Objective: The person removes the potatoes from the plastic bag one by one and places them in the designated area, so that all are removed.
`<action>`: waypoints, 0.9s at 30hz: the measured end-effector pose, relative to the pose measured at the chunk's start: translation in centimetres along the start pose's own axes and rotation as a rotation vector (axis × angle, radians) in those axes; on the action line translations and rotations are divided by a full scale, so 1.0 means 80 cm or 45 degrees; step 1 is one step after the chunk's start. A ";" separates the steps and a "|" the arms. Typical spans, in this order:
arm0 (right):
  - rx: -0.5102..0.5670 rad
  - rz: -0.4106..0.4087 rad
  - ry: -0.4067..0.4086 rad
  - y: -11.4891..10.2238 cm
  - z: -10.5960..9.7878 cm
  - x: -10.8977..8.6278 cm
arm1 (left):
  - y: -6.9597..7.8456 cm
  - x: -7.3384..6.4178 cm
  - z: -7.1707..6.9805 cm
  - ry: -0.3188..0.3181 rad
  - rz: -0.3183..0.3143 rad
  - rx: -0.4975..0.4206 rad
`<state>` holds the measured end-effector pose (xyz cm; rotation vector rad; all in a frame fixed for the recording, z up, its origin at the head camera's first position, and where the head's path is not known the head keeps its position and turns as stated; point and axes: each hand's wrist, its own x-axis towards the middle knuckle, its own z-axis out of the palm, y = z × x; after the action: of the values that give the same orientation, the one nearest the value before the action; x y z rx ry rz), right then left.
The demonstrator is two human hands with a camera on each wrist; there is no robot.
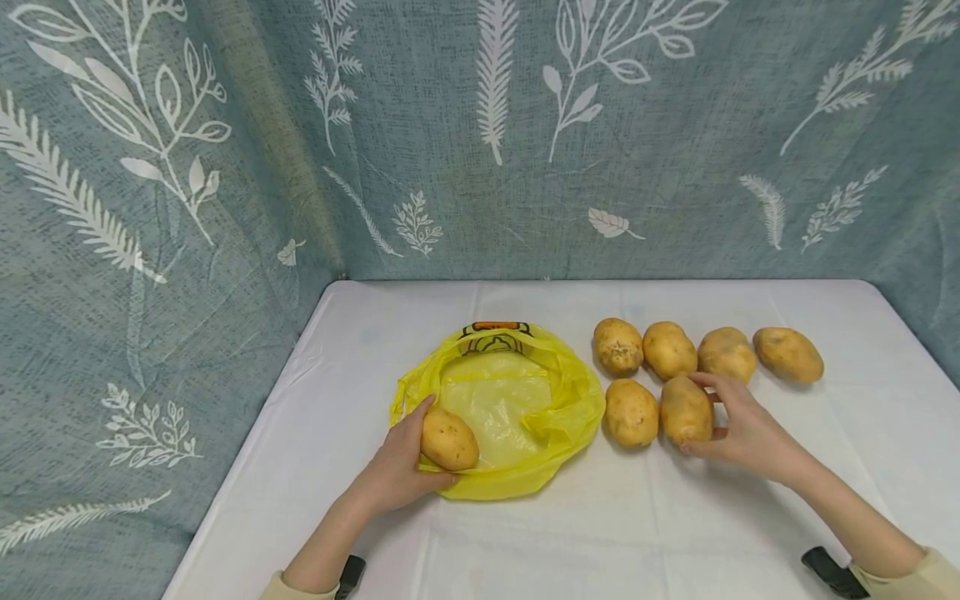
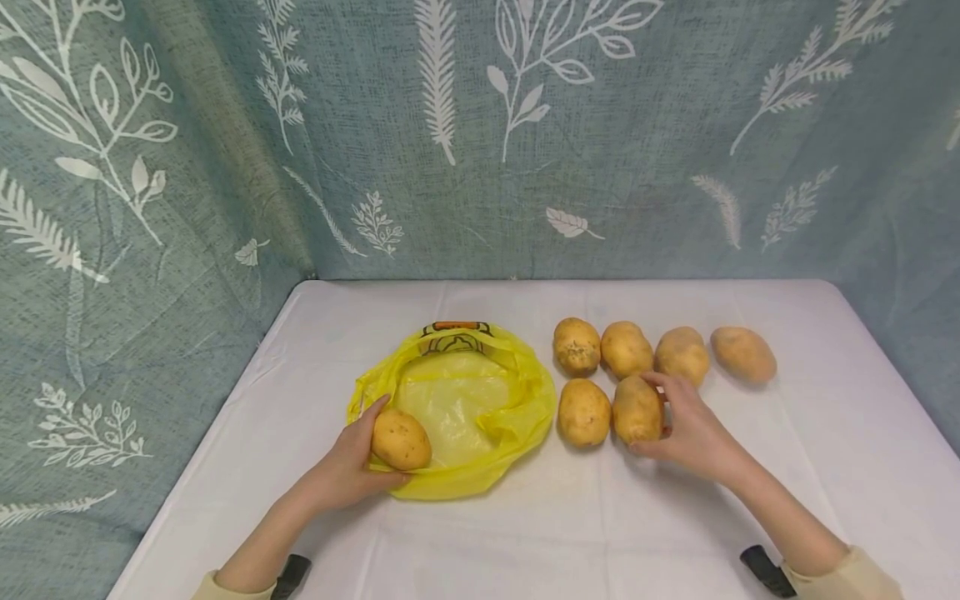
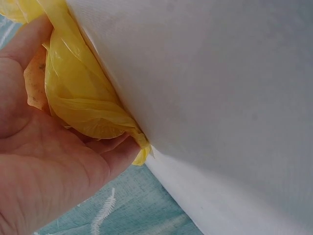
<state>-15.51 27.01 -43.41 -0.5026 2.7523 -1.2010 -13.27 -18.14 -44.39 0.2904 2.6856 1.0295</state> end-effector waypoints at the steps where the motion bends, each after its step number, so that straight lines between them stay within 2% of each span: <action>1: -0.003 -0.002 0.004 0.000 0.000 0.000 | 0.000 0.000 0.000 0.001 0.001 0.001; 17: 0.019 0.051 -0.032 -0.003 0.000 -0.001 | 0.001 -0.001 0.000 0.005 0.001 0.001; 27: -0.066 0.038 -0.011 -0.010 -0.006 -0.001 | 0.000 0.000 0.000 0.004 0.000 0.002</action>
<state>-15.31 26.84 -42.48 -0.4689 2.7794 -1.1213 -13.28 -18.15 -44.42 0.2894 2.6893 1.0287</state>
